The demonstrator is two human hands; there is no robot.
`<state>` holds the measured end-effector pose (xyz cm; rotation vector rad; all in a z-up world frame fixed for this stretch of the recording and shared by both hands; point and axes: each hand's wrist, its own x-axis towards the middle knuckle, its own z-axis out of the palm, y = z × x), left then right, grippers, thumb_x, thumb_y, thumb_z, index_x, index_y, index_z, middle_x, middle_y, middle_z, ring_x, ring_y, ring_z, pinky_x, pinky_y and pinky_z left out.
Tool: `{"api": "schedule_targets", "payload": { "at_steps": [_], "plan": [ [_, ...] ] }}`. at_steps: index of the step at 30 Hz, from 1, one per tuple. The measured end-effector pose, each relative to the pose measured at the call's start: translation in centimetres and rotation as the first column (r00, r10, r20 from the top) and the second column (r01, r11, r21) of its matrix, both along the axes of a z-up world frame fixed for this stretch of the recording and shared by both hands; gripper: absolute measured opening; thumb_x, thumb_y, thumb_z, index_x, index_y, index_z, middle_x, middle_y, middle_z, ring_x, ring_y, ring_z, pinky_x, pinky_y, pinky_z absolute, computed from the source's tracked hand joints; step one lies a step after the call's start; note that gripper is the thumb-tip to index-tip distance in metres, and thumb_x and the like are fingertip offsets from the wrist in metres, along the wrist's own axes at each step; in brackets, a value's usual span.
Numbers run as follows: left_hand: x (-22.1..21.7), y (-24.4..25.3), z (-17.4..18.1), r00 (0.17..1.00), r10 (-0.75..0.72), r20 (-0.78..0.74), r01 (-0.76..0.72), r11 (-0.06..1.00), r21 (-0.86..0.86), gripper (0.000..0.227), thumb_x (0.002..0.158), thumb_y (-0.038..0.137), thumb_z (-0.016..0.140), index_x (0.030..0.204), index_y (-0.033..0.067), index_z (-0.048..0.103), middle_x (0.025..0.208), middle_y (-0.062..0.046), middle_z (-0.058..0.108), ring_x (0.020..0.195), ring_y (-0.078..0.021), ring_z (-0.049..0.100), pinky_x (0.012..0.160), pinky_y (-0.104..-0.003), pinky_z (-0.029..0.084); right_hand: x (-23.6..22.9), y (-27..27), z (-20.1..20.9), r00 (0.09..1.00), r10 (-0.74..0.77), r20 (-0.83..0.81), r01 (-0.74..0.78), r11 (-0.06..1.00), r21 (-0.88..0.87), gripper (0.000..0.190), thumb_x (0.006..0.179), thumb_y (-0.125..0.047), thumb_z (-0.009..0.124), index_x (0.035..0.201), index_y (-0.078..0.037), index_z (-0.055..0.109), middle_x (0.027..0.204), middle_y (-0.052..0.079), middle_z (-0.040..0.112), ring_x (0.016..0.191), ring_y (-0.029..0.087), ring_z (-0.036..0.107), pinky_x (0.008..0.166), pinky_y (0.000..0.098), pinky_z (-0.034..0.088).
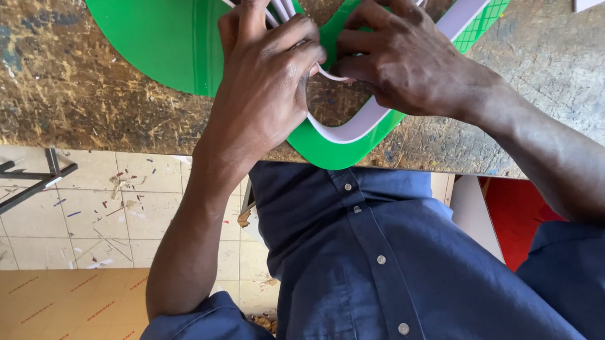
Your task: The person applies glue to a white plastic strip and attaches it to a green sign base. They then use a soldering iron to heat and secure the strip along the edge of the sign.
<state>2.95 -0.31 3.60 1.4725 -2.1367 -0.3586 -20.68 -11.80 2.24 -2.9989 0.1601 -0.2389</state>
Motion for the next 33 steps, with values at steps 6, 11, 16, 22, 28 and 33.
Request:
{"api": "schedule_targets", "payload": {
  "at_steps": [6, 11, 16, 22, 28, 33],
  "plan": [
    [0.0, -0.2, 0.1, 1.000, -0.003, 0.017, 0.003, 1.000, 0.008, 0.018, 0.094, -0.012, 0.076, 0.091, 0.0052, 0.076, 0.111, -0.003, 0.071, 0.154, -0.0397, 0.036, 0.106, -0.060, 0.038, 1.1, 0.8, -0.5, 0.997, -0.066, -0.041, 0.063, 0.995, -0.073, 0.010, 0.117, -0.028, 0.080, 0.109, -0.024, 0.086, 0.095, -0.004, 0.072, 0.097, 0.024, 0.064, 0.092, 0.0407, 0.058],
    [0.1, -0.1, -0.2, 1.000, 0.005, 0.013, -0.005, 1.000, -0.001, 0.017, 0.093, -0.013, 0.074, 0.093, 0.0037, 0.076, 0.109, -0.003, 0.069, 0.153, -0.0408, 0.037, 0.108, -0.059, 0.039, 1.7, 1.1, -1.6, 0.996, -0.058, -0.062, 0.046, 0.981, -0.186, 0.033, 0.118, -0.017, 0.081, 0.088, -0.017, 0.067, 0.084, 0.000, 0.060, 0.086, 0.022, 0.058, 0.059, 0.0356, 0.049],
    [0.1, -0.1, -0.6, 0.999, 0.017, -0.029, -0.017, 1.000, -0.011, 0.015, 0.097, -0.010, 0.072, 0.092, 0.0038, 0.075, 0.103, -0.003, 0.069, 0.152, -0.0425, 0.041, 0.108, -0.059, 0.041, 1.3, 1.1, -2.2, 0.996, -0.078, -0.052, 0.069, 0.986, -0.155, 0.029, 0.111, -0.012, 0.077, 0.086, -0.017, 0.064, 0.082, 0.000, 0.059, 0.081, 0.019, 0.059, 0.051, 0.0345, 0.046],
    [0.1, -0.3, -1.0, 0.999, 0.033, -0.009, -0.033, 0.999, -0.014, 0.013, 0.096, -0.007, 0.076, 0.092, 0.0049, 0.078, 0.104, -0.001, 0.072, 0.151, -0.0409, 0.042, 0.104, -0.058, 0.041, 1.2, 0.0, -1.5, 0.999, -0.001, -0.048, 0.002, 1.000, 0.023, 0.010, 0.107, -0.013, 0.078, 0.098, -0.014, 0.072, 0.091, 0.004, 0.067, 0.091, 0.027, 0.064, 0.063, 0.0415, 0.050],
    [0.0, -0.6, 0.0, 0.997, 0.001, 0.075, -0.002, 1.000, 0.013, 0.007, 0.090, 0.001, 0.079, 0.095, 0.0054, 0.080, 0.104, -0.003, 0.074, 0.150, -0.0417, 0.043, 0.101, -0.060, 0.045, 1.3, -0.3, -0.7, 0.997, 0.062, -0.049, -0.056, 0.992, 0.113, 0.010, 0.107, -0.015, 0.082, 0.114, -0.008, 0.080, 0.114, 0.011, 0.078, 0.120, 0.036, 0.071, 0.085, 0.0466, 0.065],
    [-3.2, -2.3, -1.9, 0.785, 0.180, 0.593, -0.154, 0.984, -0.095, 0.020, 0.099, 0.042, 0.085, 0.091, 0.0231, 0.086, 0.108, 0.003, 0.089, 0.146, -0.0322, 0.052, 0.109, -0.051, 0.043, 1.3, 1.0, -1.9, 0.984, -0.164, 0.065, 0.171, 0.978, -0.121, 0.018, 0.095, -0.019, 0.094, 0.105, -0.008, 0.084, 0.102, 0.006, 0.076, 0.112, 0.032, 0.069, 0.125, 0.0531, 0.055]
  ]
}}
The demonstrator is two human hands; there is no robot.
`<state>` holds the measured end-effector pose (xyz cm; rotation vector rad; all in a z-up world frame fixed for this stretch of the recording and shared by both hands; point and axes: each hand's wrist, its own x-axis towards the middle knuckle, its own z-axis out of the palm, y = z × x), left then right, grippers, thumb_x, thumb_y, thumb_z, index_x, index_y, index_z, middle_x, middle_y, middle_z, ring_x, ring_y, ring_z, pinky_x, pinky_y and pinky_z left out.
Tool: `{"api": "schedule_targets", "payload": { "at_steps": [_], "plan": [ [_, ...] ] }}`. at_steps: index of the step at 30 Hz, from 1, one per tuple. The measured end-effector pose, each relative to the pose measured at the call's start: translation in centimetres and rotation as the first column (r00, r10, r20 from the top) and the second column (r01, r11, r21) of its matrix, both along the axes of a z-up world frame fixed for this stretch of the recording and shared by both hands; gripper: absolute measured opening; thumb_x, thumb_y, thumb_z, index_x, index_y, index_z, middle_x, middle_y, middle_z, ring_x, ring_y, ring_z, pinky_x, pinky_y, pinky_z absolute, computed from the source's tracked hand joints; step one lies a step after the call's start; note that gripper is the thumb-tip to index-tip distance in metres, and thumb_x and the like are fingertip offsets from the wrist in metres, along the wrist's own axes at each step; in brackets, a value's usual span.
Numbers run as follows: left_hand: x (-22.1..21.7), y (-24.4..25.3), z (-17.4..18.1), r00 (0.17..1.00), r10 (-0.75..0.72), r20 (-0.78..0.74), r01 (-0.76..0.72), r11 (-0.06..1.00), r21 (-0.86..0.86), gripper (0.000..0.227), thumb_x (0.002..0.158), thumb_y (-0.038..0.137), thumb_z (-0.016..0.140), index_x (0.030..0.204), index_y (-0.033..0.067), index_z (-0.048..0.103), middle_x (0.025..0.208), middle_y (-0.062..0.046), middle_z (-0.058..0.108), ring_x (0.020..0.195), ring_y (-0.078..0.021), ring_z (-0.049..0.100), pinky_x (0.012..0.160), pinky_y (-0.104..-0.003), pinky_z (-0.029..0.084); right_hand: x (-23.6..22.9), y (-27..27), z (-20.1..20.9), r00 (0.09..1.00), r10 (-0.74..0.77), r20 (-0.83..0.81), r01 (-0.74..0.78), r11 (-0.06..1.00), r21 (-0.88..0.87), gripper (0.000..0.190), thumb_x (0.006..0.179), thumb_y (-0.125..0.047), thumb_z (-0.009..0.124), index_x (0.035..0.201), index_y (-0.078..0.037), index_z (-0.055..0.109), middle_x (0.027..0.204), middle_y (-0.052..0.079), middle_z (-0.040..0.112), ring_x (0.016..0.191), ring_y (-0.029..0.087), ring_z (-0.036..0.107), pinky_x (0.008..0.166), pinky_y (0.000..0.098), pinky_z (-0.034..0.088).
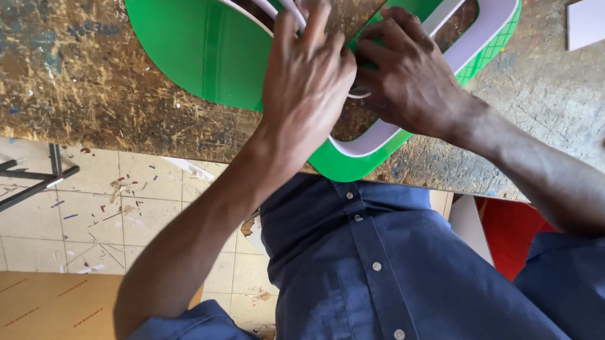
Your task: The person applies glue to a white plastic strip and attaches it to a green sign base. They then use a soldering iron to heat and secure the strip along the edge of the sign.
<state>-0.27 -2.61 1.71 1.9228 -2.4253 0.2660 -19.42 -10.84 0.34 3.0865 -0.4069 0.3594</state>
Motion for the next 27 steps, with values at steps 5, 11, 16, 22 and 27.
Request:
{"api": "schedule_targets", "payload": {
  "at_steps": [5, 11, 16, 22, 27],
  "plan": [
    [0.0, -2.4, -0.2, 0.985, -0.078, 0.151, 0.072, 0.996, 0.047, 0.029, 0.096, 0.050, 0.086, 0.079, 0.0279, 0.083, 0.082, 0.013, 0.078, 0.118, -0.0220, 0.062, 0.100, -0.044, 0.042, -0.2, -0.6, 0.1, 0.994, 0.112, 0.009, -0.113, 0.992, 0.064, 0.019, 0.087, -0.020, 0.088, 0.107, -0.021, 0.090, 0.105, 0.003, 0.081, 0.109, 0.032, 0.068, 0.109, 0.0475, 0.057],
    [1.5, -0.9, -1.4, 0.993, -0.115, 0.028, 0.115, 0.993, -0.011, 0.011, 0.097, 0.030, 0.093, 0.101, 0.0248, 0.084, 0.092, 0.010, 0.083, 0.119, -0.0253, 0.068, 0.112, -0.050, 0.039, -0.1, -0.8, 0.7, 0.989, 0.135, -0.064, -0.127, 0.986, 0.110, 0.011, 0.107, -0.025, 0.078, 0.114, -0.023, 0.087, 0.112, -0.006, 0.083, 0.104, 0.027, 0.063, 0.090, 0.0416, 0.055],
    [1.5, -0.6, -1.4, 0.986, -0.152, -0.072, 0.145, 0.985, -0.090, 0.017, 0.102, 0.020, 0.090, 0.088, 0.0206, 0.080, 0.078, 0.007, 0.076, 0.098, -0.0229, 0.067, 0.108, -0.048, 0.040, -0.4, -0.9, 0.2, 0.988, 0.140, -0.063, -0.132, 0.985, 0.112, 0.012, 0.101, -0.019, 0.078, 0.109, -0.020, 0.086, 0.107, 0.000, 0.081, 0.103, 0.029, 0.065, 0.088, 0.0424, 0.055],
    [1.8, -0.5, -2.0, 0.991, -0.127, -0.049, 0.124, 0.990, -0.064, 0.017, 0.099, 0.019, 0.091, 0.088, 0.0243, 0.079, 0.080, 0.010, 0.080, 0.097, -0.0201, 0.066, 0.109, -0.047, 0.037, -0.5, -1.1, 0.4, 0.979, 0.201, -0.018, -0.194, 0.963, 0.187, 0.019, 0.101, -0.016, 0.082, 0.119, -0.010, 0.082, 0.118, 0.007, 0.080, 0.110, 0.033, 0.067, 0.095, 0.0460, 0.057],
    [1.4, -0.3, -2.1, 0.986, -0.141, -0.085, 0.128, 0.981, -0.146, 0.028, 0.103, 0.021, 0.094, 0.082, 0.0224, 0.075, 0.071, 0.009, 0.067, 0.096, -0.0205, 0.063, 0.111, -0.049, 0.037, -0.4, -0.7, 0.4, 0.981, 0.196, -0.012, -0.194, 0.977, 0.091, 0.014, 0.100, -0.008, 0.084, 0.113, -0.011, 0.082, 0.110, 0.005, 0.080, 0.105, 0.030, 0.067, 0.090, 0.0437, 0.062]
  ]
}}
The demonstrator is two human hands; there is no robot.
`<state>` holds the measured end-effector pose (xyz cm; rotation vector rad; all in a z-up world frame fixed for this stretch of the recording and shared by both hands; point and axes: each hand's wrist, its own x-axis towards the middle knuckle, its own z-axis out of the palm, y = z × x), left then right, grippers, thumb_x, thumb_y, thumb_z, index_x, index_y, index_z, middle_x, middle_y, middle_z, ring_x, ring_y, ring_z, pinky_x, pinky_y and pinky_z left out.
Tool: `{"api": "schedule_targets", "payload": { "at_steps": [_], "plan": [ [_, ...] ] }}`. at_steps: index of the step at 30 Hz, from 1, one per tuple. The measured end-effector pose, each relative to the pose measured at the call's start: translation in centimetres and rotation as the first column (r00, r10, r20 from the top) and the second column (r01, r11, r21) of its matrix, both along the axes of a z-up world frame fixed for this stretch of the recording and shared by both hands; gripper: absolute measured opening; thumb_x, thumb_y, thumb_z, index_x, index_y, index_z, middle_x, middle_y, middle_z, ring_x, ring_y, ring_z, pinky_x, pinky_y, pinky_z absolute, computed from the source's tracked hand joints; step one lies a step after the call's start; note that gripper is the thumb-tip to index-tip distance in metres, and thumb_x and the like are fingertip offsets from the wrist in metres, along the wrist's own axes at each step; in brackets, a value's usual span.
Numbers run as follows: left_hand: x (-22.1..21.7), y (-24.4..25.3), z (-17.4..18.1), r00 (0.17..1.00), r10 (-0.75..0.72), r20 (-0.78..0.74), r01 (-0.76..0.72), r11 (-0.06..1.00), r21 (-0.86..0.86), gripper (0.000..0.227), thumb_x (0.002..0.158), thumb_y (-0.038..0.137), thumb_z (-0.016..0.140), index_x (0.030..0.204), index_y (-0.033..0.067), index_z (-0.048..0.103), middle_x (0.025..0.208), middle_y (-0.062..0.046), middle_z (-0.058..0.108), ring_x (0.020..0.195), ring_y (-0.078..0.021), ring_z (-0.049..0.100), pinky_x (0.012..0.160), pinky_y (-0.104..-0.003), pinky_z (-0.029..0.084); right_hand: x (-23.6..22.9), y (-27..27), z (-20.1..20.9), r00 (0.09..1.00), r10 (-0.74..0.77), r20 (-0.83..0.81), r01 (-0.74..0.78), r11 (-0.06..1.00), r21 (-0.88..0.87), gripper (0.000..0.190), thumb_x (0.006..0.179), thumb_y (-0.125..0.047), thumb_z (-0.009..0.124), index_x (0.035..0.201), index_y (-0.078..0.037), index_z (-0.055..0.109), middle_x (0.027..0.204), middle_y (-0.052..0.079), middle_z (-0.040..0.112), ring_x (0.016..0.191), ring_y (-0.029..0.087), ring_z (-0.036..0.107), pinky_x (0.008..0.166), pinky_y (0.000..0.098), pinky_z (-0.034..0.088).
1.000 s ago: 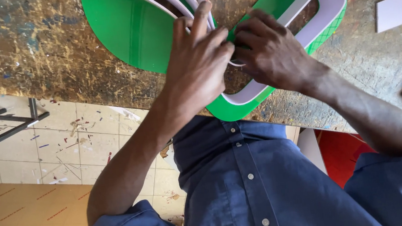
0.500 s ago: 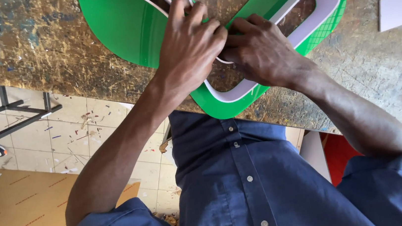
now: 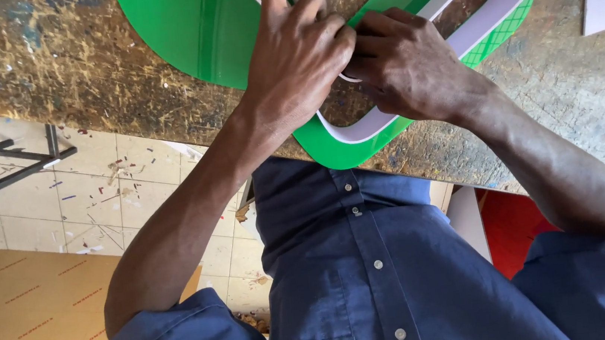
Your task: The person applies glue to a white plastic strip and attaches it to a green sign base. They then use a soldering iron to heat and secure the strip along the edge of the sign.
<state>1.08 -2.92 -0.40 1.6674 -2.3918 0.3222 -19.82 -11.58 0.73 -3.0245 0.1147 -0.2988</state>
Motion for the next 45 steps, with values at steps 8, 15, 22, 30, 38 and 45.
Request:
{"api": "schedule_targets", "payload": {
  "at_steps": [8, 15, 22, 30, 38, 45],
  "plan": [
    [0.0, -0.1, -0.1, 0.999, -0.031, -0.013, 0.031, 0.999, 0.032, 0.026, 0.105, 0.027, 0.095, 0.086, 0.0223, 0.078, 0.079, 0.009, 0.075, 0.100, -0.0212, 0.066, 0.114, -0.054, 0.039, -0.5, 0.3, -0.2, 0.999, -0.047, -0.025, 0.045, 0.997, -0.065, 0.013, 0.103, -0.005, 0.080, 0.107, -0.017, 0.077, 0.103, -0.001, 0.074, 0.100, 0.026, 0.061, 0.060, 0.0384, 0.052],
    [0.1, -0.6, -0.4, 0.997, -0.080, -0.008, 0.081, 0.988, 0.128, 0.046, 0.113, 0.024, 0.089, 0.076, 0.0239, 0.062, 0.060, 0.009, 0.052, 0.076, -0.0202, 0.055, 0.112, -0.054, 0.040, -0.7, 0.2, -0.6, 0.998, -0.041, -0.050, 0.037, 0.997, -0.067, 0.015, 0.102, -0.006, 0.079, 0.111, -0.018, 0.078, 0.103, -0.001, 0.075, 0.097, 0.025, 0.064, 0.055, 0.0377, 0.046],
    [-0.1, 0.0, -1.2, 0.998, -0.059, -0.006, 0.060, 0.992, 0.107, 0.039, 0.110, 0.030, 0.095, 0.083, 0.0233, 0.067, 0.069, 0.007, 0.063, 0.091, -0.0226, 0.064, 0.116, -0.057, 0.038, -0.7, 0.3, -0.5, 0.999, -0.040, -0.034, 0.036, 0.994, -0.103, 0.022, 0.099, -0.002, 0.079, 0.111, -0.020, 0.081, 0.106, -0.003, 0.078, 0.093, 0.023, 0.067, 0.057, 0.0360, 0.043],
    [-0.2, 0.2, -1.1, 0.998, -0.048, -0.048, 0.051, 0.996, 0.067, 0.018, 0.098, 0.031, 0.094, 0.094, 0.0236, 0.078, 0.080, 0.008, 0.075, 0.098, -0.0228, 0.066, 0.100, -0.058, 0.045, -0.9, 0.0, -0.3, 0.998, -0.031, -0.063, 0.025, 0.995, -0.096, 0.018, 0.102, -0.003, 0.079, 0.107, -0.020, 0.075, 0.104, -0.004, 0.072, 0.094, 0.023, 0.064, 0.056, 0.0366, 0.038],
    [-0.6, 0.4, -1.3, 0.999, -0.017, -0.028, 0.018, 0.999, 0.049, 0.016, 0.094, 0.031, 0.092, 0.092, 0.0300, 0.076, 0.078, 0.011, 0.072, 0.104, -0.0210, 0.066, 0.092, -0.049, 0.049, -1.2, 0.0, -0.3, 0.996, -0.019, -0.083, 0.013, 0.997, -0.075, 0.029, 0.087, 0.005, 0.073, 0.105, -0.017, 0.075, 0.098, -0.002, 0.069, 0.091, 0.024, 0.064, 0.056, 0.0365, 0.037],
    [-0.8, 0.4, -1.4, 1.000, 0.016, -0.004, -0.016, 1.000, 0.022, 0.021, 0.092, 0.027, 0.090, 0.085, 0.0320, 0.071, 0.076, 0.015, 0.068, 0.105, -0.0203, 0.062, 0.084, -0.045, 0.049, -1.4, 0.1, -0.4, 0.995, -0.035, -0.089, 0.031, 0.999, -0.044, 0.030, 0.084, 0.005, 0.071, 0.105, -0.015, 0.076, 0.090, 0.001, 0.065, 0.082, 0.025, 0.064, 0.055, 0.0376, 0.036]
  ]
}}
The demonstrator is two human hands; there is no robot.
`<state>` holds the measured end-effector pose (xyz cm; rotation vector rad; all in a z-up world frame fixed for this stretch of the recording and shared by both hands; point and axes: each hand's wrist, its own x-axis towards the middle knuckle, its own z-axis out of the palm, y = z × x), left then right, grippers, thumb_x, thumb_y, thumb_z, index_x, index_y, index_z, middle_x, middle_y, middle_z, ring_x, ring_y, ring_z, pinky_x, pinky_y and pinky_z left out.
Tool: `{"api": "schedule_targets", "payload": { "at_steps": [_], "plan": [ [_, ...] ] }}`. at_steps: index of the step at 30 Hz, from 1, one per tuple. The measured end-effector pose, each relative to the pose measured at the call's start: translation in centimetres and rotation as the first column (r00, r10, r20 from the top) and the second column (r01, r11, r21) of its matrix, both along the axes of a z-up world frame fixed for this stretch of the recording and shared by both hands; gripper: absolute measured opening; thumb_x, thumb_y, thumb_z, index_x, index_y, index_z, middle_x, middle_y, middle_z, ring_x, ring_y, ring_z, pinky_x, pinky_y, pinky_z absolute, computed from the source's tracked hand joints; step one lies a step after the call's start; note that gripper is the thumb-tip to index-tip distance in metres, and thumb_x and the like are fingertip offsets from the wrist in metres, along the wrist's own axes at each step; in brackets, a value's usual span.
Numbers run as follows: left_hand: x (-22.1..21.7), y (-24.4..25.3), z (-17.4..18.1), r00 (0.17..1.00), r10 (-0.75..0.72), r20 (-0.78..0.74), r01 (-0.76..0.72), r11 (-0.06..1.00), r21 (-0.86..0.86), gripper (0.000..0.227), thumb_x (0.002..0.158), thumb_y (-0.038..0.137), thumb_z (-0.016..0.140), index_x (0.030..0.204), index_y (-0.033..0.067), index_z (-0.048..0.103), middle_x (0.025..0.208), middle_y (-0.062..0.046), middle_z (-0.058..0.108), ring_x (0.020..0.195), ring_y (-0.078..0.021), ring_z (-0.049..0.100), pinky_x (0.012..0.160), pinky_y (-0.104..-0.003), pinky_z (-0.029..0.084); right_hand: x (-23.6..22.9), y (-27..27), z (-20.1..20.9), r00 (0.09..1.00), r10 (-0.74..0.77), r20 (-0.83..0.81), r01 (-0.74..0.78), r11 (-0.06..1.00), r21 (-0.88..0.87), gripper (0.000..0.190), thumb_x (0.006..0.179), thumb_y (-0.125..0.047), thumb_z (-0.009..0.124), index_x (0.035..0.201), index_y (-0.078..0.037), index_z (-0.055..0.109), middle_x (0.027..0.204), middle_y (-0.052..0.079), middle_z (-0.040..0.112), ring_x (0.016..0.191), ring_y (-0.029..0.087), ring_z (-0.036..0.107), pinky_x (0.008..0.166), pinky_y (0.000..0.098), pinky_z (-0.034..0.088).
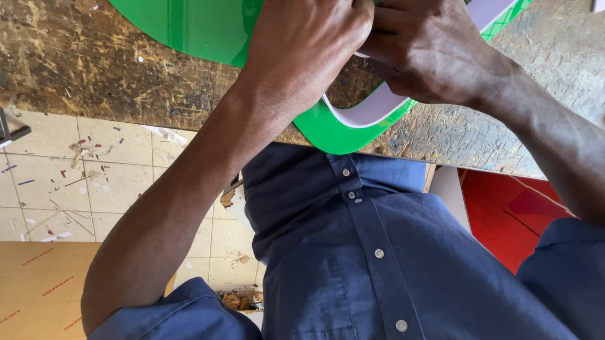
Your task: The person applies glue to a white plastic strip and attaches it to a green sign base. They then use a soldering iron to heat and secure the strip along the edge of the sign.
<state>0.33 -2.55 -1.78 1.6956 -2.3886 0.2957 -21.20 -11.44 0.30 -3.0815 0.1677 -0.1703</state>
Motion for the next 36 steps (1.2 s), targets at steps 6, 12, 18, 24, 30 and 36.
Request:
{"api": "schedule_targets", "payload": {
  "at_steps": [6, 12, 18, 24, 30, 36],
  "plan": [
    [0.14, -0.34, -0.06, 1.000, -0.024, -0.007, 0.024, 1.000, 0.007, 0.029, 0.093, 0.023, 0.088, 0.080, 0.0321, 0.064, 0.069, 0.014, 0.060, 0.099, -0.0180, 0.061, 0.077, -0.041, 0.048, -0.02, -0.18, -0.37, 0.999, 0.017, 0.032, -0.017, 1.000, 0.012, 0.033, 0.079, 0.007, 0.071, 0.103, -0.015, 0.078, 0.088, 0.000, 0.065, 0.083, 0.024, 0.062, 0.055, 0.0373, 0.034],
    [0.16, -0.37, 0.02, 0.999, -0.043, 0.032, 0.041, 0.997, 0.059, 0.027, 0.089, 0.023, 0.086, 0.082, 0.0324, 0.062, 0.071, 0.015, 0.058, 0.094, -0.0176, 0.058, 0.070, -0.041, 0.046, 0.35, -0.12, -0.18, 0.999, 0.008, 0.042, -0.008, 1.000, 0.008, 0.032, 0.084, 0.005, 0.072, 0.106, -0.017, 0.076, 0.096, -0.002, 0.070, 0.087, 0.025, 0.065, 0.056, 0.0392, 0.035],
    [-0.10, 0.04, -0.31, 1.000, -0.006, 0.018, 0.007, 1.000, -0.028, 0.029, 0.089, 0.025, 0.089, 0.082, 0.0328, 0.062, 0.075, 0.013, 0.059, 0.092, -0.0166, 0.060, 0.074, -0.040, 0.048, 0.11, -0.16, -0.48, 1.000, 0.010, 0.027, -0.009, 1.000, -0.027, 0.037, 0.081, 0.000, 0.075, 0.111, -0.020, 0.081, 0.097, -0.003, 0.070, 0.089, 0.024, 0.065, 0.056, 0.0383, 0.038],
    [0.11, 0.02, 0.02, 1.000, 0.002, 0.021, 0.000, 0.998, -0.056, 0.029, 0.085, 0.021, 0.089, 0.083, 0.0334, 0.063, 0.079, 0.012, 0.060, 0.092, -0.0162, 0.061, 0.073, -0.039, 0.048, 0.84, -0.41, -0.11, 0.995, 0.041, 0.087, -0.045, 0.998, 0.037, 0.016, 0.105, -0.001, 0.083, 0.110, -0.017, 0.084, 0.100, 0.001, 0.077, 0.091, 0.027, 0.072, 0.070, 0.0389, 0.052],
    [-0.17, -0.10, -0.60, 1.000, 0.010, -0.015, -0.011, 0.999, -0.051, 0.026, 0.085, 0.022, 0.089, 0.083, 0.0304, 0.065, 0.078, 0.011, 0.062, 0.087, -0.0174, 0.062, 0.072, -0.041, 0.048, 0.62, -0.41, -0.56, 0.996, 0.042, 0.081, -0.043, 0.999, 0.016, 0.027, 0.092, 0.001, 0.079, 0.111, -0.018, 0.082, 0.099, 0.001, 0.076, 0.090, 0.028, 0.072, 0.069, 0.0394, 0.050],
    [0.59, -0.40, -0.54, 0.990, -0.028, -0.141, 0.041, 0.995, 0.093, 0.017, 0.091, 0.011, 0.086, 0.090, 0.0232, 0.074, 0.079, 0.009, 0.071, 0.099, -0.0210, 0.067, 0.079, -0.045, 0.052, 0.86, -0.33, -0.35, 0.997, 0.033, 0.076, -0.035, 0.999, 0.024, 0.032, 0.083, -0.004, 0.078, 0.112, -0.017, 0.084, 0.099, -0.001, 0.077, 0.090, 0.027, 0.073, 0.070, 0.0392, 0.053]
  ]
}}
